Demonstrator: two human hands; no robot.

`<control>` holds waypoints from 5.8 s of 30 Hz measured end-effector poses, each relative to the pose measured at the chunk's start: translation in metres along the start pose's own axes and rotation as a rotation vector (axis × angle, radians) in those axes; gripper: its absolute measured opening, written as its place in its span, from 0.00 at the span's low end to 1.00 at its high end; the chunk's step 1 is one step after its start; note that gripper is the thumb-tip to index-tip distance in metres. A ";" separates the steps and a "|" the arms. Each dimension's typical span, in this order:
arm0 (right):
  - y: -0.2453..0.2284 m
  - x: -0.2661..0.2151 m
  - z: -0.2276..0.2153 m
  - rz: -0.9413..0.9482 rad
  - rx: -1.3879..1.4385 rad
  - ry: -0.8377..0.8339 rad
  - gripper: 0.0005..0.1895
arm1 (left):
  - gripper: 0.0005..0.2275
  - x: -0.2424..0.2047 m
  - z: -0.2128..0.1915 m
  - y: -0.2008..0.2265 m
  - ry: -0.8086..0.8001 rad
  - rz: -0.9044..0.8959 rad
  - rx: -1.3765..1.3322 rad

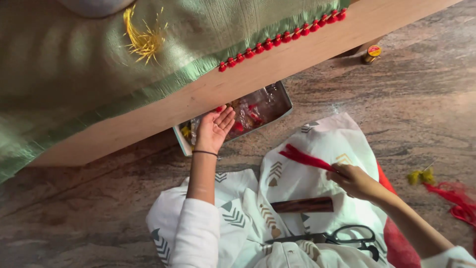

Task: The recorder is attaching or finishing a decorative border on a saree using red tassels.

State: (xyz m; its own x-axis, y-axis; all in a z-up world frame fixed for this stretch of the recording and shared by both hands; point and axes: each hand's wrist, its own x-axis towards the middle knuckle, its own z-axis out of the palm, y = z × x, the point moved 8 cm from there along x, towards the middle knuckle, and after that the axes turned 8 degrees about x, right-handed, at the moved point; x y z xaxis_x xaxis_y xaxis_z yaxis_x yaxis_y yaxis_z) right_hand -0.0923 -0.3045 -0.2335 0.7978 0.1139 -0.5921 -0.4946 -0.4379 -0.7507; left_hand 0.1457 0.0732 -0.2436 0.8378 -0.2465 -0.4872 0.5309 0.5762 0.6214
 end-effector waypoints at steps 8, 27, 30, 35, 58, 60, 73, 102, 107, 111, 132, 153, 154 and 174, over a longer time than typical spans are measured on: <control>0.016 -0.031 -0.034 0.115 -0.057 0.113 0.25 | 0.15 0.028 -0.065 -0.002 0.385 0.052 0.754; -0.031 -0.006 -0.019 -0.179 0.654 0.098 0.14 | 0.11 -0.207 0.151 0.170 0.581 1.271 1.092; -0.073 -0.009 -0.008 -0.130 0.893 0.008 0.15 | 0.12 -0.159 0.136 0.163 0.404 1.106 0.871; -0.120 -0.011 0.009 -0.299 0.704 -0.060 0.13 | 0.15 -0.126 0.196 0.136 -0.193 0.680 0.158; -0.321 0.036 0.011 -0.498 1.082 -0.130 0.12 | 0.08 -0.146 0.217 0.091 0.095 0.803 0.271; -0.329 0.036 0.012 -0.479 1.183 -0.159 0.12 | 0.08 -0.150 0.222 0.088 0.116 0.837 0.202; -0.292 0.058 0.013 -0.359 1.157 -0.120 0.21 | 0.08 -0.138 0.215 0.099 -0.001 0.690 0.167; -0.345 0.071 0.006 -0.530 1.410 -0.345 0.06 | 0.06 -0.143 0.230 0.092 0.108 0.893 0.311; -0.333 0.074 0.004 -0.719 1.242 -0.367 0.04 | 0.08 -0.132 0.229 0.075 -0.024 0.809 0.176; -0.315 0.065 0.006 -0.562 1.042 -0.123 0.04 | 0.11 -0.139 0.234 0.077 -0.090 0.790 0.087; -0.341 0.055 0.043 -0.702 0.819 0.097 0.07 | 0.09 -0.166 0.186 0.132 0.089 0.760 0.445; -0.355 0.042 0.038 -0.717 0.826 0.126 0.07 | 0.10 -0.175 0.199 0.128 0.019 0.728 0.383; -0.356 0.042 0.037 -0.736 0.792 0.136 0.07 | 0.10 -0.176 0.200 0.129 0.031 0.723 0.395; -0.371 0.028 0.044 -0.758 0.857 0.027 0.08 | 0.10 -0.157 0.186 0.119 0.051 0.700 0.353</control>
State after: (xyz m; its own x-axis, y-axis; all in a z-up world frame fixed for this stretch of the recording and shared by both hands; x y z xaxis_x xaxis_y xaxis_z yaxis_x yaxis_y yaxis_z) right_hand 0.0987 -0.0998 0.0155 0.9931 0.0660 0.0967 0.0524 0.4885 -0.8710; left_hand 0.1014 0.0352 0.0212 0.9900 0.1237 0.0671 -0.1018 0.3002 0.9484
